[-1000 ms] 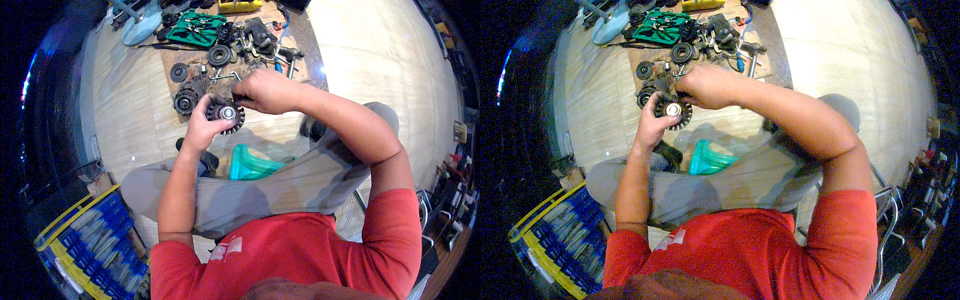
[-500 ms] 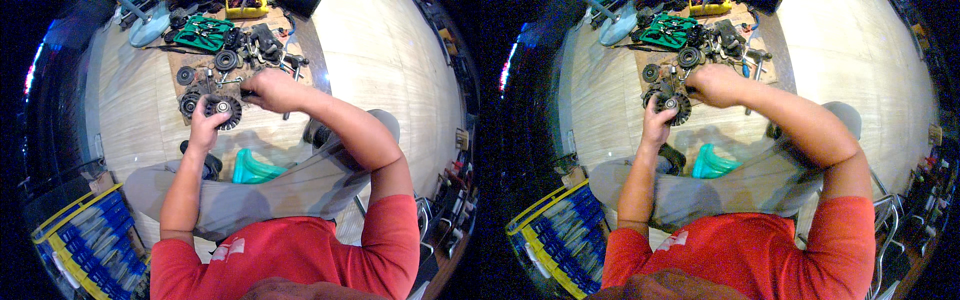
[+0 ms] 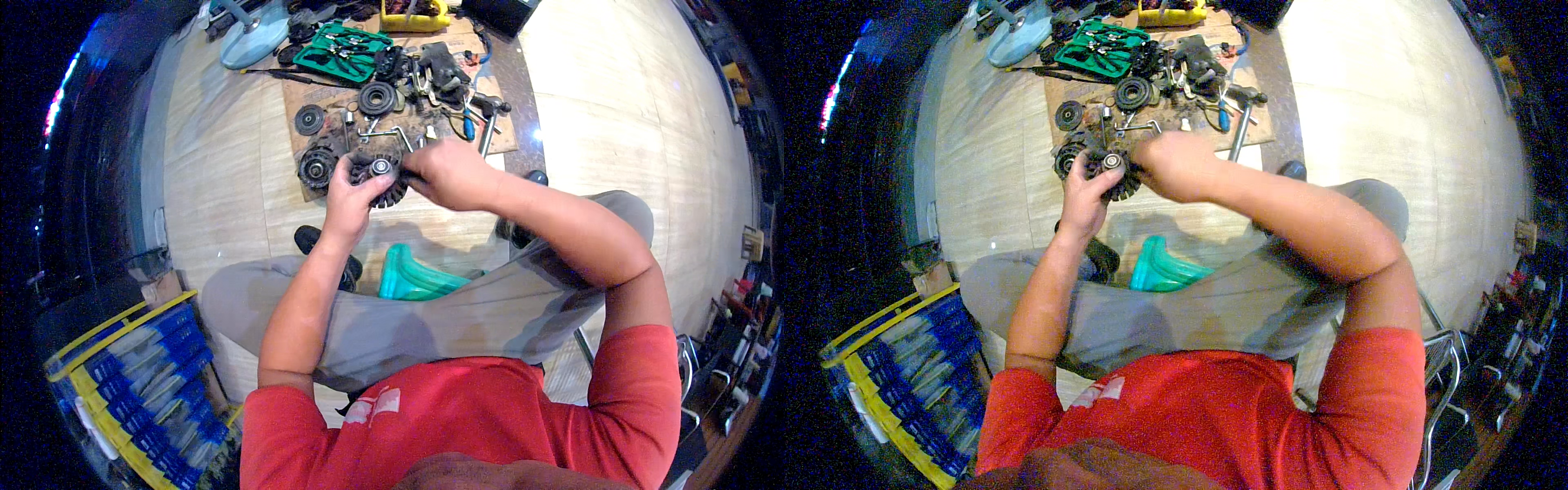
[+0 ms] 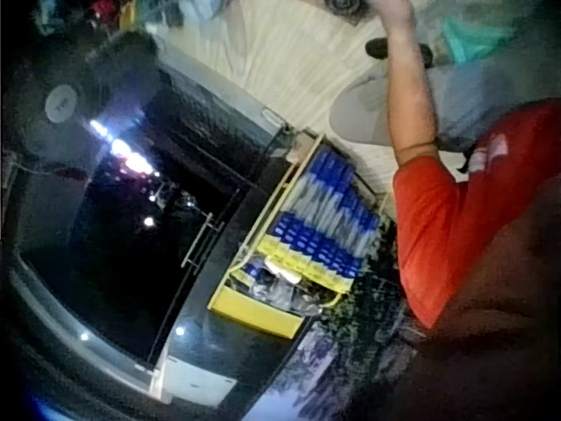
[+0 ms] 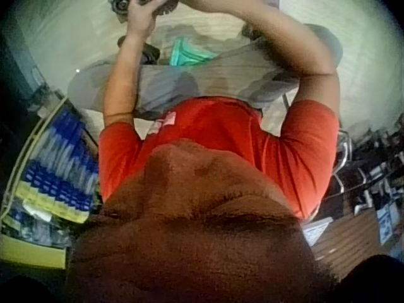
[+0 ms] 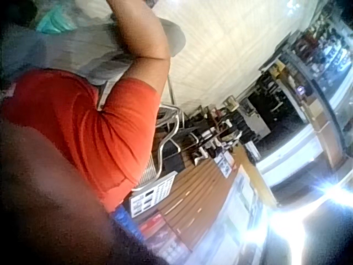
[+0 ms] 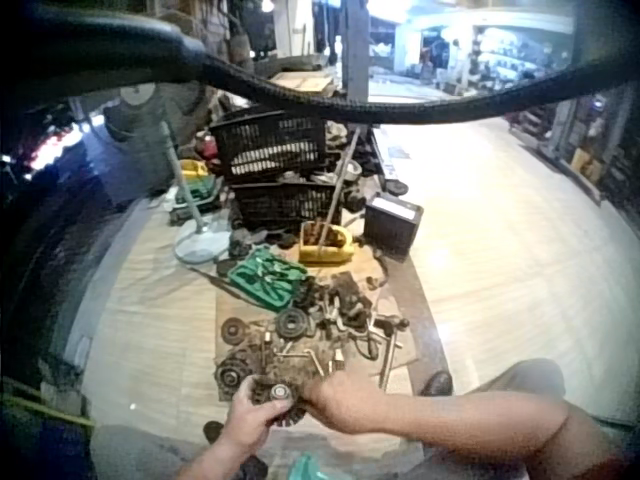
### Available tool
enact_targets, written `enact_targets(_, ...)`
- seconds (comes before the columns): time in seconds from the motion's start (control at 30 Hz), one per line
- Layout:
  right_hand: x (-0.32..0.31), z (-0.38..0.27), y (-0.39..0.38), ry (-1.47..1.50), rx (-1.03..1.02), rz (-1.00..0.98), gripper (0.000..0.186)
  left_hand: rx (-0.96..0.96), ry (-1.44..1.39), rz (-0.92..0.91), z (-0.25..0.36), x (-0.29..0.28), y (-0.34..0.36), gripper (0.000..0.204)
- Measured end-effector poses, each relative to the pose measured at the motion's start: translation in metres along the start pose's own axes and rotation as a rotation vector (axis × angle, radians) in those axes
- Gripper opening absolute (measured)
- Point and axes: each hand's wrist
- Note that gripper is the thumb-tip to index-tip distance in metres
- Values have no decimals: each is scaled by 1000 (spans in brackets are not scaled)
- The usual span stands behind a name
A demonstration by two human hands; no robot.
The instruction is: The person cleans and handles the internal components of a disassembled alternator, including the rotor and housing parts, using a small brush.
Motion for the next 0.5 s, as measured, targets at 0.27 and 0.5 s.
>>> enact_targets(0.27,-16,-1,6,27,-23,-67,17,-28,-64,-92,4,-7,-2,42)
enact_targets(0.5,-28,-3,11,82,-109,-106,16,-41,-210,-205,4,-14,-6,41)
Point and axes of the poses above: each hand's wrist, its own y-axis towards the middle knuckle, its own x-axis out of the palm, z = x × y, and after that the axes turned 14 degrees about y, right-handed
